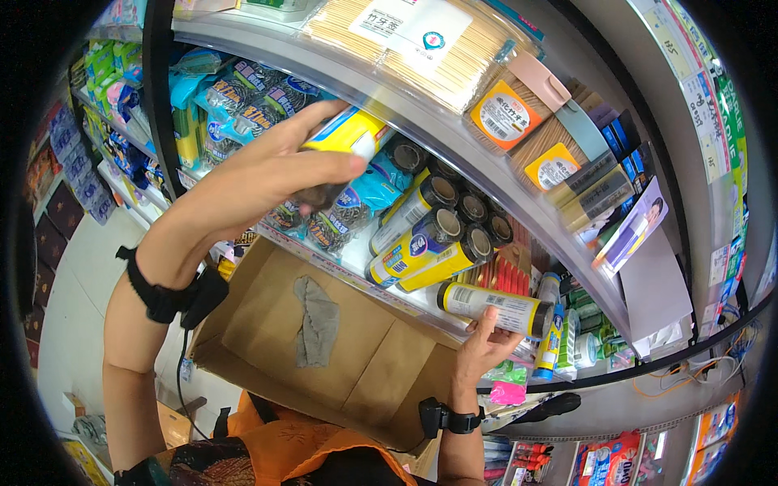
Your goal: The person breaks down a cardboard box, wipes a shelf with a cloth, and then populates the shelf with cylindrical containers from another box.
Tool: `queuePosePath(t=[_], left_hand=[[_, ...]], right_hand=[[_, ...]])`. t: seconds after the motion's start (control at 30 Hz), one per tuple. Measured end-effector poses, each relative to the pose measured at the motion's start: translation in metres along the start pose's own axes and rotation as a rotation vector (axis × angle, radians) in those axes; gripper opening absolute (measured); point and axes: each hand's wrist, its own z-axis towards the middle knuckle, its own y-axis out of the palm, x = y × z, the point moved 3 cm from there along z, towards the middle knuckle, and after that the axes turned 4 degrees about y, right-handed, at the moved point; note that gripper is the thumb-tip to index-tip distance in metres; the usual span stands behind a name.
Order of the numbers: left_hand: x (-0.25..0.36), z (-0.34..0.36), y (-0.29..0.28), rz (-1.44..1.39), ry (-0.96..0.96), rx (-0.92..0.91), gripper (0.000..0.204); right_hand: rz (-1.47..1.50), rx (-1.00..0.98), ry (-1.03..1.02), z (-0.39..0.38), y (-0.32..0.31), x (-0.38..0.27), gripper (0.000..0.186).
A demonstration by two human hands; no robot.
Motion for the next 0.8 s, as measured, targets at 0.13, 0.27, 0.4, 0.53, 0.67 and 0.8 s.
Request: queuePosePath(t=[0.13,0.27,0.4,0.53,0.67,0.8], left_hand=[[-0.017,0.032,0.002,0.554,0.229,0.137,0.061],[-0.012,0.03,0.027,0.79,0.425,0.252,0.052],[-0.013,0.04,0.018,0.879,0.496,0.295,0.039],[-0.019,0.054,0.035,0.898,0.528,0.488,0.034],[-0.034,0.072,0.049,1.127,0.672,0.46,0.029],[-0.05,0.102,0.037,1.499,0.571,0.354,0.016]], right_hand=[[0.089,-0.012,0.095,-0.004,-0.002,-0.015,0.032],[0.127,0.0,0.136,-0.002,-0.018,-0.011,0.026],[0.177,-0.023,0.164,-0.012,-0.008,-0.028,0.021],[0.172,-0.021,0.145,-0.01,-0.015,-0.024,0.02],[0.18,-0.075,0.172,-0.007,-0.01,-0.028,0.02],[0.24,-0.081,0.292,-0.005,-0.003,-0.038,0.022]])
